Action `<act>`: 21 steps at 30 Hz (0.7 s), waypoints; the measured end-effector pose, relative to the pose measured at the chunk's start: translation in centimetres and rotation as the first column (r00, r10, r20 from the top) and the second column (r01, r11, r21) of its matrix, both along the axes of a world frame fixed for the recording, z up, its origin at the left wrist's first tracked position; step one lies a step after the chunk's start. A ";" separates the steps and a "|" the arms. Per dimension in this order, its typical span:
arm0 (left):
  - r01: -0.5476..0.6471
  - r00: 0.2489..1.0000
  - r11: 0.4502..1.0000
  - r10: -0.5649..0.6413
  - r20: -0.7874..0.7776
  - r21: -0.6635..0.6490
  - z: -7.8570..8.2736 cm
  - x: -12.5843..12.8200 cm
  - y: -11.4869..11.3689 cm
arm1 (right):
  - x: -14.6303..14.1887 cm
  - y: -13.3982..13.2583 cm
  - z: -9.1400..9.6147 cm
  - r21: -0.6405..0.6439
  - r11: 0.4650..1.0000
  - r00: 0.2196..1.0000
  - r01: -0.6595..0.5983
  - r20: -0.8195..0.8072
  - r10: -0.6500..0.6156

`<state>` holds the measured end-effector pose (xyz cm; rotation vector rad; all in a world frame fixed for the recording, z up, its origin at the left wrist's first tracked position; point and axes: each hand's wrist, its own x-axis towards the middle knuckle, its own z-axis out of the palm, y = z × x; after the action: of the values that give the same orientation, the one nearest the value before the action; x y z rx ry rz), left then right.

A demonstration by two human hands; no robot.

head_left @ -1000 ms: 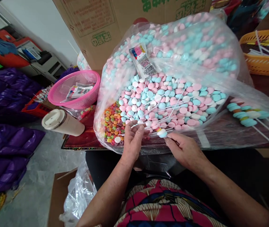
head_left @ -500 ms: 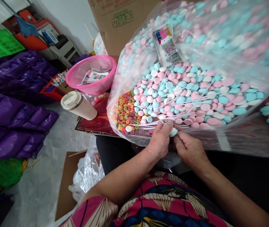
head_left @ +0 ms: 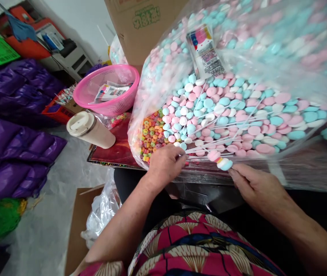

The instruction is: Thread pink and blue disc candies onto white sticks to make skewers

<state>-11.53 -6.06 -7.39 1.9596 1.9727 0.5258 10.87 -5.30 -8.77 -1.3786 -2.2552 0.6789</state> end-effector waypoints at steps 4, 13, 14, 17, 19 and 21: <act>0.080 0.987 0.987 -0.098 -0.127 -0.139 -1.5 1.1 -1.4 | 0.8 -0.7 -0.6 -0.071 0.997 0.999 -0.017 -0.039 0.015; -0.013 1.000 0.997 0.013 -0.006 -0.082 0.5 1.4 2.0 | 1.0 0.5 0.3 -0.016 0.996 0.995 0.086 -0.052 -0.087; -0.025 0.996 0.993 0.015 -0.085 -0.115 0.7 1.7 2.7 | 1.0 0.4 0.5 -0.020 0.996 0.993 0.090 -0.070 -0.091; 0.041 0.988 0.980 -0.069 -0.137 -0.196 0.2 1.8 3.5 | 1.4 0.1 0.6 -0.047 0.992 0.986 0.115 -0.116 -0.120; 0.063 0.998 0.993 -0.059 0.039 -0.103 -0.3 0.4 3.0 | 1.6 -0.1 0.3 -0.062 0.989 0.982 0.135 -0.124 -0.142; -0.066 0.972 0.997 0.057 0.230 0.030 -0.4 -2.0 2.1 | 1.6 -0.2 -0.2 -0.067 0.989 0.984 0.128 -0.119 -0.136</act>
<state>-13.57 -3.92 -7.81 1.7736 1.8959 0.7731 12.44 -5.53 -8.97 -1.4578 -2.0431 0.7696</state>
